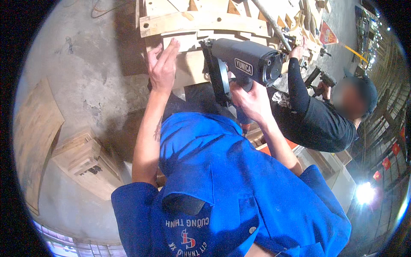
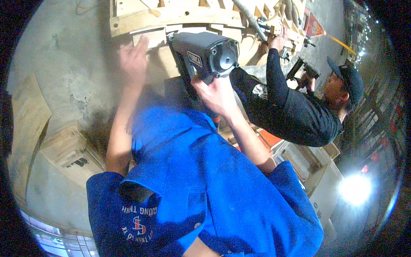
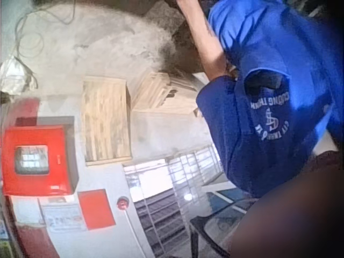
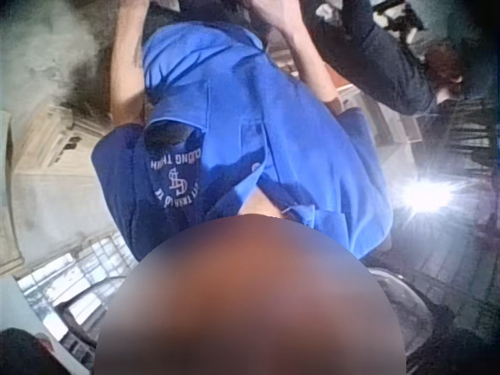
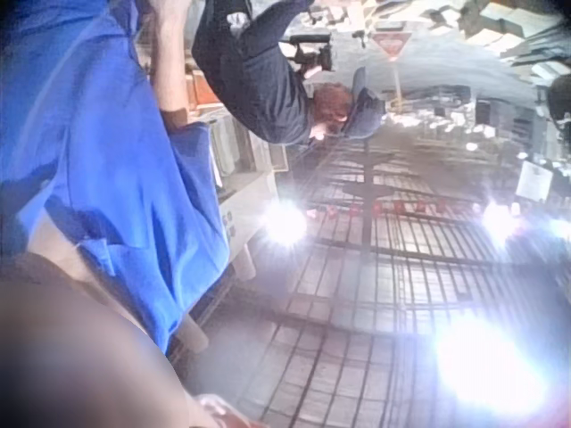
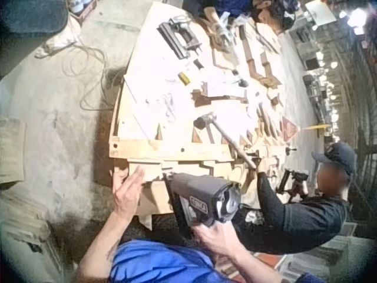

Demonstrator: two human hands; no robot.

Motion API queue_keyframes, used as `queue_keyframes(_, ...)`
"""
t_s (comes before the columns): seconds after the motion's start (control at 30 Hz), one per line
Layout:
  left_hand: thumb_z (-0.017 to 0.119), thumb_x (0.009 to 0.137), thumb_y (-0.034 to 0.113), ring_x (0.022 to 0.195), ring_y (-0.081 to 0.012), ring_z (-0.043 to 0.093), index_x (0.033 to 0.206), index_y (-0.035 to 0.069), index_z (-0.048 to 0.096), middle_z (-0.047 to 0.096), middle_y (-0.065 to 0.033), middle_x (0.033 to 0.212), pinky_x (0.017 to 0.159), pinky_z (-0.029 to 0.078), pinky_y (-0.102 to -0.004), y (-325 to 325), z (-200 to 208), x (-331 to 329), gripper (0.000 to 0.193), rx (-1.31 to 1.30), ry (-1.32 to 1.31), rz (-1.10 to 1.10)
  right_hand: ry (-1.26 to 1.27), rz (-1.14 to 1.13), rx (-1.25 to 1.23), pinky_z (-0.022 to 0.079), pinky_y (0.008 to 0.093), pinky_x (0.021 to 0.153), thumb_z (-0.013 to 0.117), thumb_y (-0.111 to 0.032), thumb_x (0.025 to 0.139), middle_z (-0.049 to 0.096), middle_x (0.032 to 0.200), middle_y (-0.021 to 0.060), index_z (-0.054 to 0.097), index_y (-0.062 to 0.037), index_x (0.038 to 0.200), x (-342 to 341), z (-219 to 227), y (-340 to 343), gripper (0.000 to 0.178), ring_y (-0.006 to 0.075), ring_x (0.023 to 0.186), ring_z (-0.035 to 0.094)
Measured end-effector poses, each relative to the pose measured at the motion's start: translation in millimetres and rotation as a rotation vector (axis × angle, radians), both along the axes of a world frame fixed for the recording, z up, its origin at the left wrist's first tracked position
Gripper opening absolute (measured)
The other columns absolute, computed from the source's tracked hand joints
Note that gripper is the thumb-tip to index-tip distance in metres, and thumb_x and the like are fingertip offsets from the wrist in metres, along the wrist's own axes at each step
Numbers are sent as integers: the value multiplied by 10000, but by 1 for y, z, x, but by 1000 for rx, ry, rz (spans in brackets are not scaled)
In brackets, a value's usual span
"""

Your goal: The person assembles small wooden frames by placing pieces on a workbench and securing them with a nail gun. They repeatedly pick up wood pieces, align them, and use the nail gun to fasten them together.

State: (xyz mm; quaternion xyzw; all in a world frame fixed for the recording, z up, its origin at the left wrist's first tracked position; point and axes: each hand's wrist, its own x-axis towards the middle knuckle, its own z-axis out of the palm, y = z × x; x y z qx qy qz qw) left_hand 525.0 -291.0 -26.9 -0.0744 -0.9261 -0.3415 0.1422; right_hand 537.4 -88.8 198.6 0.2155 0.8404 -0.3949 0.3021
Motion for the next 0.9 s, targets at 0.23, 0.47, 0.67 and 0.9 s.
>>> queue_keyframes(0.23,745,839,58,1109,-263,640,1281,202,765,718,70,1360,1053,483,-408,3,-7,4,465,17,-39,1,20,38,-59,498,431,1039,689,-156,918,698,1238,196,650,-8,1307,4,-18,14,418,317,1129,651)
queue_keyframes(0.47,795,809,12,1085,-260,642,1173,208,820,744,99,1294,918,586,-317,5,-2,0,415,7,-27,33,84,64,-61,487,439,1034,698,-155,895,693,1189,195,635,-7,1295,-3,-27,16,431,320,1099,634)
queue_keyframes(0.67,775,807,47,1119,-233,646,1240,225,786,723,107,1339,1034,513,-386,7,-10,0,468,-15,-39,27,94,208,14,509,462,955,700,-165,885,674,1088,218,648,-13,1200,-16,-21,10,353,353,1015,638)
queue_keyframes(0.9,756,894,107,1117,-258,637,1215,192,792,718,84,1351,988,531,-364,0,37,1,334,-70,-94,-30,52,117,11,553,431,787,671,-145,874,710,892,178,676,2,1118,-22,-3,-3,285,299,776,667)
